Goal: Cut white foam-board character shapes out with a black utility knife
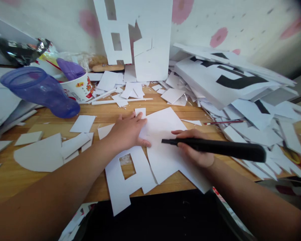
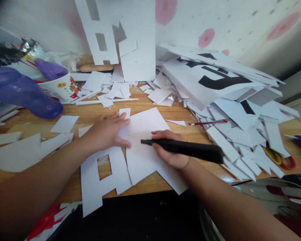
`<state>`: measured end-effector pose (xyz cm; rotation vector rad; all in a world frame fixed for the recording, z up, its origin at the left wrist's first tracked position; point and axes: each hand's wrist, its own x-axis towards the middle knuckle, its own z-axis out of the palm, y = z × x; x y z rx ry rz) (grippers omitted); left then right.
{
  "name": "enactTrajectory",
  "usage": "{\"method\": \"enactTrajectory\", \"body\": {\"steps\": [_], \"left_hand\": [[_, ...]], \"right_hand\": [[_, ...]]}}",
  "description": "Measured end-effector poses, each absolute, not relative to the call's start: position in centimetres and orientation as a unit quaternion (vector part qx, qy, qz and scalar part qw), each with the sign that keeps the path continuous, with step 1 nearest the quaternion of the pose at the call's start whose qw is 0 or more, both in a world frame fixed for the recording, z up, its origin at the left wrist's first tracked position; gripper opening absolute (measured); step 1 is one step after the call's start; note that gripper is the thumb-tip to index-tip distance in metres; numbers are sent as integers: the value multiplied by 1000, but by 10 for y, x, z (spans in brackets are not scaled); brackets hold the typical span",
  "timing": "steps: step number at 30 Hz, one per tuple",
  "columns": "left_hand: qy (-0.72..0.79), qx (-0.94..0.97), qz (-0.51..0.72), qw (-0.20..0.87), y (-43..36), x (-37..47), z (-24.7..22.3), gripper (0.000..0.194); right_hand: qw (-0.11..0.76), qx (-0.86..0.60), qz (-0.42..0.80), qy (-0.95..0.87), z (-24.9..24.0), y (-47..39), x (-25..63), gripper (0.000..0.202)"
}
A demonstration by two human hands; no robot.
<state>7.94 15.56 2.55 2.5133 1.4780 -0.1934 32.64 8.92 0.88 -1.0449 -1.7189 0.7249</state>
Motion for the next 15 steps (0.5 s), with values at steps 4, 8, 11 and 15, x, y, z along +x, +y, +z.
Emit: {"method": "enactTrajectory", "body": {"steps": [4, 8, 11, 15], "left_hand": [[491, 861, -66, 114, 158, 72, 27, 90], [460, 876, -52, 138, 161, 57, 33, 83], [479, 867, -35, 137, 160, 52, 38, 78], [512, 854, 1, 96, 160, 56, 40, 57]], "right_hand": [[604, -515, 318, -518, 9, 91, 344, 11], [609, -548, 334, -466, 11, 69, 375, 13], [624, -554, 359, -418, 4, 40, 390, 17], [561, -630, 349, -409, -13, 13, 398, 28]]}}
